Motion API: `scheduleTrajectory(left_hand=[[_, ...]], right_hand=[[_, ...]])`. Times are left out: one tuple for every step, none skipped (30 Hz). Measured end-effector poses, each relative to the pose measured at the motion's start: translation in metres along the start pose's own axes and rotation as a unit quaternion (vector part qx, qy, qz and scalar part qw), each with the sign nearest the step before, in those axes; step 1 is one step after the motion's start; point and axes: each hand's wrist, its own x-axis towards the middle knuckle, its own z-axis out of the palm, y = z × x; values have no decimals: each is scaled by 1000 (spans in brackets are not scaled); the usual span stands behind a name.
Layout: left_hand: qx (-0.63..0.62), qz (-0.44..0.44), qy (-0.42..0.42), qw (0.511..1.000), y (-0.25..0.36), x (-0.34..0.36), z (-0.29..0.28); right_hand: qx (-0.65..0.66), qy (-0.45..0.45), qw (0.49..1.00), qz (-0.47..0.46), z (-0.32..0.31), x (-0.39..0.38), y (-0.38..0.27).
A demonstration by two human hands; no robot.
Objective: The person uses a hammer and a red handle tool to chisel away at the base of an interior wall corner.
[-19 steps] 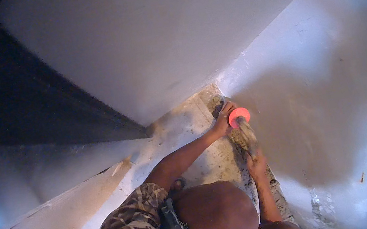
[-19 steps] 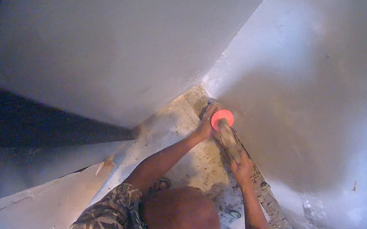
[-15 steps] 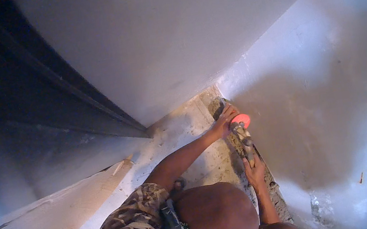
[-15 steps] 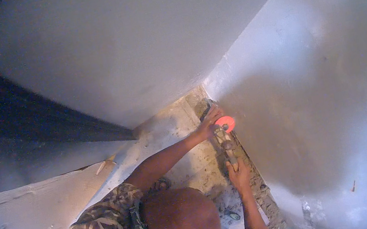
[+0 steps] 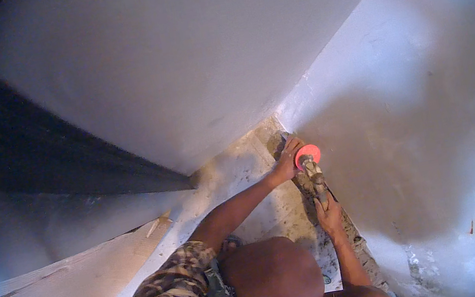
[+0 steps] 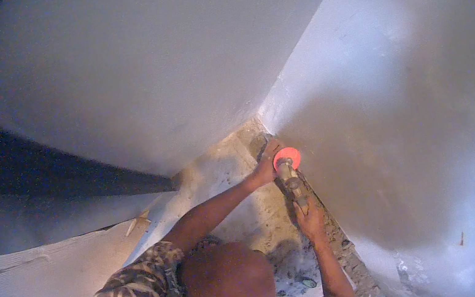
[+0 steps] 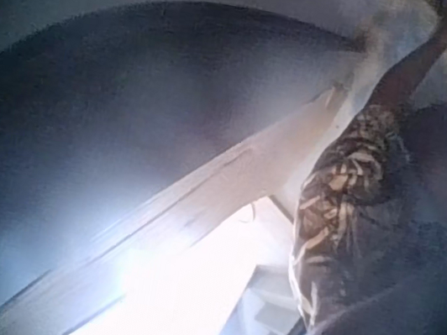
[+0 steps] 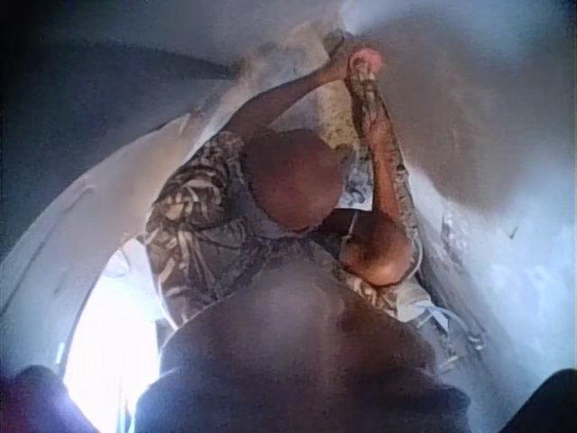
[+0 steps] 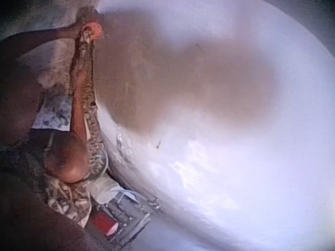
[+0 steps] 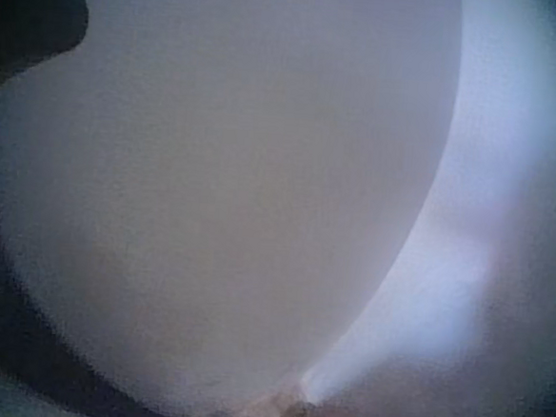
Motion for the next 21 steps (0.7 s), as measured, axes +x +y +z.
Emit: scheduleTrajectory(left_hand=[[-7, -11, -10, 1000, -2, -2, 0], [-15, -21, -19, 999, -5, -1, 0], [-14, -14, -18, 1000, -3, -1, -2], [-14, -5, -17, 1000, -1, 0, -3], [-13, 3, -16, 1000, 2, 1, -3], [-21, -10, -6, 1000, 1, 2, -5], [-29, -23, 7, 999, -1, 2, -3], [-37, -38, 18, 998, -3, 1, -2], [-12, -30, 17, 999, -4, 1, -3], [12, -22, 17, 1000, -3, 2, -5], [37, -12, 17, 999, -3, 5, -7], [32, -16, 17, 999, 2, 9, -7], [27, -22, 15, 999, 9, 12, -6], [23, -27, 12, 999, 16, 15, -6], [-3, -42, 12, 999, 16, 15, -2], [-26, -57, 15, 998, 13, 13, 1], [-49, -71, 23, 996, 8, 13, 3], [-33, -61, 8, 998, 5, 9, 3], [-18, -50, -7, 999, 2, 5, 5], [-4, -39, -22, 999, -2, 3, 7], [40, -13, -24, 999, -12, 3, 1]], right_hand=[[-1, 20, 999, -26, 3, 1, 5], [-3, 41, 998, -51, 5, -4, 13], [-6, 58, 996, -69, 5, -13, 15], [-4, 72, 996, -54, 3, -20, 18], [-1, 87, 995, -39, -3, -30, 21], [3, 100, 994, -34, -13, -34, 10], [172, 126, 973, -86, -26, -37, -7], [337, 144, 921, -131, -41, -41, -30], [492, 159, 840, -167, -60, -45, -55], [421, 163, 859, -241, -81, -42, -77], [354, 172, 864, -315, -102, -39, -99], [376, 189, 830, -367, -108, -36, -110], [360, 204, 837, -359, -102, -35, -103], [344, 218, 843, -352, -95, -33, -96], [228, 220, 902, -291, -59, -27, -47], [99, 208, 943, -238, -23, -18, -2], [31, 181, 964, -192, -10, -10, 18], [-38, 150, 977, -147, -1, -4, 19], [18, 124, 986, -111, 6, -1, 20], [72, 99, 990, -74, 9, -1, 23], [132, 79, 987, -52, 10, 0, 18]])
